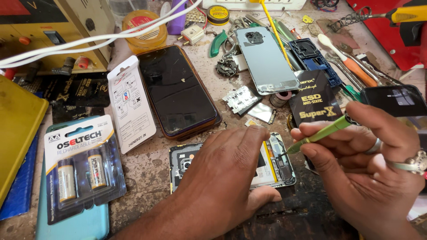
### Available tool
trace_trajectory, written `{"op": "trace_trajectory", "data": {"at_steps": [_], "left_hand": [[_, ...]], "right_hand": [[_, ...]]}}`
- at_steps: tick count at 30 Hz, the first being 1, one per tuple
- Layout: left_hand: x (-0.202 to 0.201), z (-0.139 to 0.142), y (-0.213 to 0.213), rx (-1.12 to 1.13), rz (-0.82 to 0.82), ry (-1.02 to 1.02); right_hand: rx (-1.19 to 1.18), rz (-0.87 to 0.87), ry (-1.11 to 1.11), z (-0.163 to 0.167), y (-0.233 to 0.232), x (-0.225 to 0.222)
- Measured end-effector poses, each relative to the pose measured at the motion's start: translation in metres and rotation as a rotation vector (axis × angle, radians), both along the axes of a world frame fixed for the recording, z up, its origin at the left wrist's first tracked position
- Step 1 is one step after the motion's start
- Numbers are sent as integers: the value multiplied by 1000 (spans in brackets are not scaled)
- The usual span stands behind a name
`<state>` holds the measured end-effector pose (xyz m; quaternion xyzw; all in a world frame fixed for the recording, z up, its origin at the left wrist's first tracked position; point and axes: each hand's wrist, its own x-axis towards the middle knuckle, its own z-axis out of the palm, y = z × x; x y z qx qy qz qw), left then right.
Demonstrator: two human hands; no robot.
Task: The person repairs a smartphone at a cluttered workbench. They pry open the phone's back cover, peel a black adhesive layer from the internal frame, set the cover aside, and use a green spudger and tweezers to work on the exposed internal components, manipulating small parts inside the opened chassis.
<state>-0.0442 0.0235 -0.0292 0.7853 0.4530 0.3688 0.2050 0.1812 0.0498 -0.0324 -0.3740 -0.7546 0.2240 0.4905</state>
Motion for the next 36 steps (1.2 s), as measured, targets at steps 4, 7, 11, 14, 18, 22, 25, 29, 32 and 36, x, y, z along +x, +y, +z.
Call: {"op": "trace_trajectory", "data": {"at_steps": [4, 7, 11, 14, 18, 22, 25, 29, 32, 36], "left_hand": [[0, -1, 0, 27, -15, -41], [-1, 0, 0, 24, -15, -36], [-1, 0, 0, 4, -21, -43], [-1, -1, 0, 7, -16, -34], [-1, -2, 0, -16, -11, -4], [0, -2, 1, 70, -15, 0], [0, -3, 2, 80, -33, 5], [-2, -3, 1, 92, -49, 7], [1, -3, 3, 79, -19, 25], [2, -4, 7, 53, -3, 20]], "right_hand": [[-7, 55, 15, 3, 1, -3], [-22, 17, -5, 6, 2, -5], [28, 54, 0, 6, 4, -6], [147, 53, -44, 6, 8, -8], [125, 71, -42, 8, 10, -12], [-120, 269, 132, 11, 14, -11], [-28, 89, -12, 7, 19, -9], [-104, 262, 127, 1, 18, -6], [-78, 197, 102, -1, 16, -8], [-33, 202, 84, -1, 16, -9]]}}
